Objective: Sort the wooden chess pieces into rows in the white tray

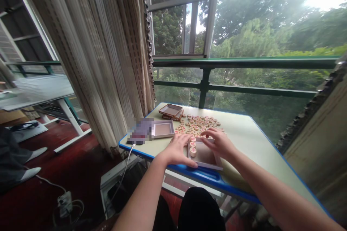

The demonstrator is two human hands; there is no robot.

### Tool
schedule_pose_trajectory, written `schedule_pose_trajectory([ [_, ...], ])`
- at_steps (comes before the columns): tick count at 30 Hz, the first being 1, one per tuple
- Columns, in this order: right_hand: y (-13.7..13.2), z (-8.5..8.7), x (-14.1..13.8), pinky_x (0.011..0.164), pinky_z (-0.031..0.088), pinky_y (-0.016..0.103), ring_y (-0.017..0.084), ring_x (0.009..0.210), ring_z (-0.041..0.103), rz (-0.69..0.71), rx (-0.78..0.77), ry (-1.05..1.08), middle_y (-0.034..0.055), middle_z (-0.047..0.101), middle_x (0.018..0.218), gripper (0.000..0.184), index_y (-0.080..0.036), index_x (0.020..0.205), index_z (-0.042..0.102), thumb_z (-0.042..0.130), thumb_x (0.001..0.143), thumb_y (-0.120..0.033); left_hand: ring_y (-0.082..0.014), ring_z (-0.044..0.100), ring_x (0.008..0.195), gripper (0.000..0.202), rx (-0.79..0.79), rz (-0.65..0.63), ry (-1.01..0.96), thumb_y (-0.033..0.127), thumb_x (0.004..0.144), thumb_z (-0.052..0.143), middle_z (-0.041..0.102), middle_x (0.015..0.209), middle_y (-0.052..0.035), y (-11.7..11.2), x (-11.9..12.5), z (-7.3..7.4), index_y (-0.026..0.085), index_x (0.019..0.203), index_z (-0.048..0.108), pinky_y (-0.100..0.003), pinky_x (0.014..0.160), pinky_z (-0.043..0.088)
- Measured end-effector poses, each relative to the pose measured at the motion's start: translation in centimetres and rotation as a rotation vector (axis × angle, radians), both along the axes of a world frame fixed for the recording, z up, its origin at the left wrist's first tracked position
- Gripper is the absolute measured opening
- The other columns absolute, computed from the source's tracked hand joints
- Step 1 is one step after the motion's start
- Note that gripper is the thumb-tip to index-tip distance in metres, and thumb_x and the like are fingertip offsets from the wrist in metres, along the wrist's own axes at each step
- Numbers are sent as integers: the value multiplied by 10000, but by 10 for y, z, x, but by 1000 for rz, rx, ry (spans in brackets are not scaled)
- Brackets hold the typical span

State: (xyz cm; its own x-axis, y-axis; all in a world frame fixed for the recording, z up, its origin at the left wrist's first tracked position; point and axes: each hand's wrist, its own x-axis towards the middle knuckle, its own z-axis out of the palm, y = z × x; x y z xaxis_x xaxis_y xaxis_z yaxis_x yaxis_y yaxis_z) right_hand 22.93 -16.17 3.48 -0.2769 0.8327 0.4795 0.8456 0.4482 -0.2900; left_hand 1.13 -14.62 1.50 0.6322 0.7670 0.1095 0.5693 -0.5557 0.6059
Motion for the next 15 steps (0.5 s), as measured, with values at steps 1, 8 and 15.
schedule_pose_trajectory([
  [1,6,0,8,753,440,308,205,848,577,-113,3,-4,82,640,884,251,-190,896,687,498,829,-341,-328,126,1368,1155,-6,3,0,581,430,760,299,1462,-82,0,0,0,225,1416,274,-461,1111,185],
  [8,34,1,62,750,427,301,228,863,603,-561,-255,-113,122,639,977,310,-184,954,709,464,791,-282,-341,114,1368,1145,-14,9,-3,566,433,764,299,1462,-75,1,0,-1,231,1415,280,-479,1111,174],
  [15,31,4,61,679,434,242,198,832,628,-523,-391,-41,100,697,932,278,-143,916,709,496,754,-217,-326,184,1344,1105,18,-11,-18,587,451,747,330,1444,-71,0,0,0,221,1401,315,-458,1116,174],
])
